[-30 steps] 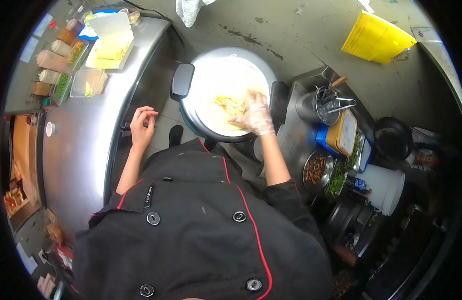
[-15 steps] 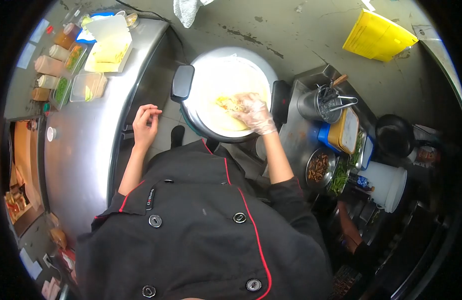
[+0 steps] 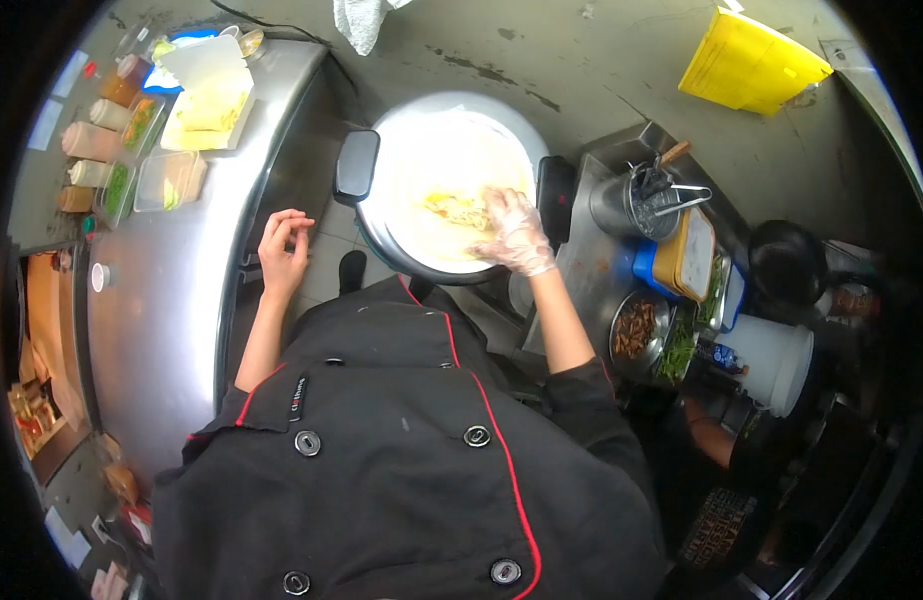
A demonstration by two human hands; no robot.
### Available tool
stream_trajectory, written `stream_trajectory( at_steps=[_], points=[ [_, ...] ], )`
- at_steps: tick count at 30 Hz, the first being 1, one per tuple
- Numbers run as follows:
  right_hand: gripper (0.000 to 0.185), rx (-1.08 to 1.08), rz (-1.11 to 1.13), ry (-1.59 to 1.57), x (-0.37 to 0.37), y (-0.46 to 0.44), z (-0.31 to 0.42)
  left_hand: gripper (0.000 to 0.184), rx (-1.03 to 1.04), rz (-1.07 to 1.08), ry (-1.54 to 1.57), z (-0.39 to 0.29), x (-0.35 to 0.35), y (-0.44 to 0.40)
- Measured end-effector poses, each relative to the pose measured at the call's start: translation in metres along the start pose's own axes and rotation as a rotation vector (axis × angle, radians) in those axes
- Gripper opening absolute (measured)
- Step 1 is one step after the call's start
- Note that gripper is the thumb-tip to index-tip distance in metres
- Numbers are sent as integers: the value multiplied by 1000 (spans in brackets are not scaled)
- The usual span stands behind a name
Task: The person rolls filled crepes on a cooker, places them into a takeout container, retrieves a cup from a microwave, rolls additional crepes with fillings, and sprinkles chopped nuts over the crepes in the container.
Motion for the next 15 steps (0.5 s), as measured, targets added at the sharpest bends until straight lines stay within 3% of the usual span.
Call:
stream_trajectory(
  at_steps=[3, 4, 7, 11, 12, 15],
  points=[
    [101, 69, -13, 121, 7, -3, 7, 15, 24, 19, 16, -1, 5, 1],
    [99, 47, -169, 130, 1, -4, 12, 15, 42, 22, 22, -2, 6, 0],
    [96, -14, -199, 156, 2, -17, 38, 16, 3, 18, 47, -2, 9, -1],
    [77, 17, -132, 7, 32, -28, 21, 16, 0, 36, 38, -2, 11, -3],
    [65, -14, -198, -45, 21, -29, 22, 16, 5, 26, 33, -4, 9, -4],
    [59, -86, -286, 85, 2, -31, 37, 15, -12, 14, 24, -4, 6, -1]
  ],
)
Point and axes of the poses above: each hand's wrist, its own y-axis away from the middle knuckle, its own x-axis out of the palm, z = x × y, the point moved 2 cm from there along -y, towards the middle knuckle, and after that the axes turned 14 degrees about y, right-handed, at the moved point
